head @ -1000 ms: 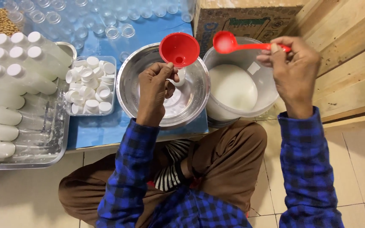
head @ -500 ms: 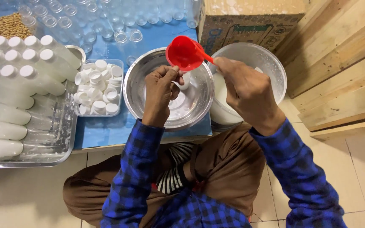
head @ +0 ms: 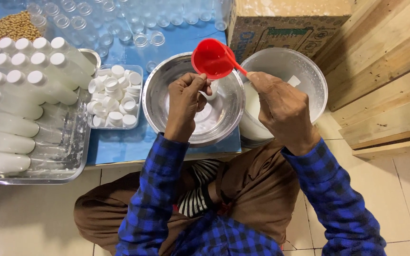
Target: The person fills small plastic bottles with a white liquid using a red scoop and a funnel, and then places caps on the bottles by hand.
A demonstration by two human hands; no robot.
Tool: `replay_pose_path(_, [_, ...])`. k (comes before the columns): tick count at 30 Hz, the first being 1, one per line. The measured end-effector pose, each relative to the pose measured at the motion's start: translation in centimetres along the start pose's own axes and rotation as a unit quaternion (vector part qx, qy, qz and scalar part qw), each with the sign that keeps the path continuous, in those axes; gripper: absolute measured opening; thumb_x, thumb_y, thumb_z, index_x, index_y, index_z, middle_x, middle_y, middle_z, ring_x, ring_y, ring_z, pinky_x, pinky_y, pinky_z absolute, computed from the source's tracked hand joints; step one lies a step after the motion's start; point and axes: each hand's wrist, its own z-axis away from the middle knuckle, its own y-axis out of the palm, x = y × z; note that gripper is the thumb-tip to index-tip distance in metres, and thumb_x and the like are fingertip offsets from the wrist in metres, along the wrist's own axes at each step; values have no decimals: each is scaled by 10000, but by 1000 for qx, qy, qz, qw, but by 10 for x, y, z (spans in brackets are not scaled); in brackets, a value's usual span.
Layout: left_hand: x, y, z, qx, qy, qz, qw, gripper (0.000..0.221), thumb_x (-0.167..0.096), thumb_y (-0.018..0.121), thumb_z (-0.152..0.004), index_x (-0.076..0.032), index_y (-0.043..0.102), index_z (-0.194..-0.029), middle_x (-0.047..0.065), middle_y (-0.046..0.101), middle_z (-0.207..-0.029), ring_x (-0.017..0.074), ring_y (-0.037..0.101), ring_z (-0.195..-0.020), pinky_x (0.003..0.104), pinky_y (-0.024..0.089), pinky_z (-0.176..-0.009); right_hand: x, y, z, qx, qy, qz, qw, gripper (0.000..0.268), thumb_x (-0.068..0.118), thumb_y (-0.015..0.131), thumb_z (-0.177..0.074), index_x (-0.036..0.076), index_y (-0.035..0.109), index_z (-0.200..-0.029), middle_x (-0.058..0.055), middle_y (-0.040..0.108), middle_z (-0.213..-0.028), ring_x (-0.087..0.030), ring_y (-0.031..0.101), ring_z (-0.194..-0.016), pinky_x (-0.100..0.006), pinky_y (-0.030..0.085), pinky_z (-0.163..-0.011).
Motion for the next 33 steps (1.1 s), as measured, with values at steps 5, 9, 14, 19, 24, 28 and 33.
replay_pose_path(5, [-1, -1, -2, 28, 30, -26, 999, 211, -129, 652, -971, 35, 667, -838, 173, 596, -627, 60, 399, -345, 176, 266, -327, 0, 1, 1, -13, 39, -23, 999, 199, -91, 642, -1012, -13, 771, -1142, -163, 769, -943, -331, 771, -805, -368, 620, -725])
replay_pose_path(9, [-4, 3, 2, -9, 4, 1, 1000, 187, -124, 660, -966, 27, 670, -856, 160, 595, -623, 50, 405, -337, 177, 275, -322, -30, 12, 36, -68, 82, -15, 994, 202, -63, 637, -1048, -20, 758, -1203, -171, 774, -1009, -287, 778, -821, -391, 622, -708])
replay_pose_path(14, [0, 2, 0, -12, 8, -20, 1000, 187, -149, 668, -965, 4, 680, -858, 149, 618, -632, 68, 443, -345, 178, 288, -324, -53, 7, 60, -46, 203, 15, 978, 142, -20, 616, -1107, -30, 703, -1219, -159, 755, -974, -295, 780, -846, -386, 624, -744])
replay_pose_path(19, [-3, 4, 3, -11, -1, -31, 999, 185, -158, 675, -966, -3, 682, -867, 144, 633, -647, 64, 453, -357, 174, 302, -330, -99, 41, 125, 112, 320, 46, 939, 116, 107, 633, -1067, 44, 688, -1147, -169, 731, -767, -437, 733, -810, -558, 566, -743])
replay_pose_path(24, [-8, 8, 5, -10, -9, -41, 999, 193, -168, 679, -973, 0, 680, -878, 140, 638, -658, 60, 452, -364, 173, 311, -338, -121, 70, 158, 170, 367, 26, 914, 127, 168, 625, -1057, 78, 657, -1141, -127, 739, -751, -415, 740, -819, -549, 561, -763])
replay_pose_path(28, [-6, 6, 4, -3, -15, -40, 999, 201, -182, 687, -975, 4, 689, -901, 151, 657, -679, 68, 482, -371, 164, 322, -342, -125, 79, 167, 206, 401, 36, 892, 168, 198, 604, -1053, 132, 671, -1192, -73, 749, -755, -368, 752, -817, -499, 583, -751])
replay_pose_path(33, [-4, 5, 3, -1, -13, -37, 999, 202, -183, 693, -976, 7, 695, -908, 161, 667, -691, 74, 498, -372, 164, 333, -339, -128, 80, 166, 209, 408, 27, 888, 165, 202, 615, -1051, 137, 685, -1185, -77, 752, -765, -355, 758, -820, -484, 590, -738])
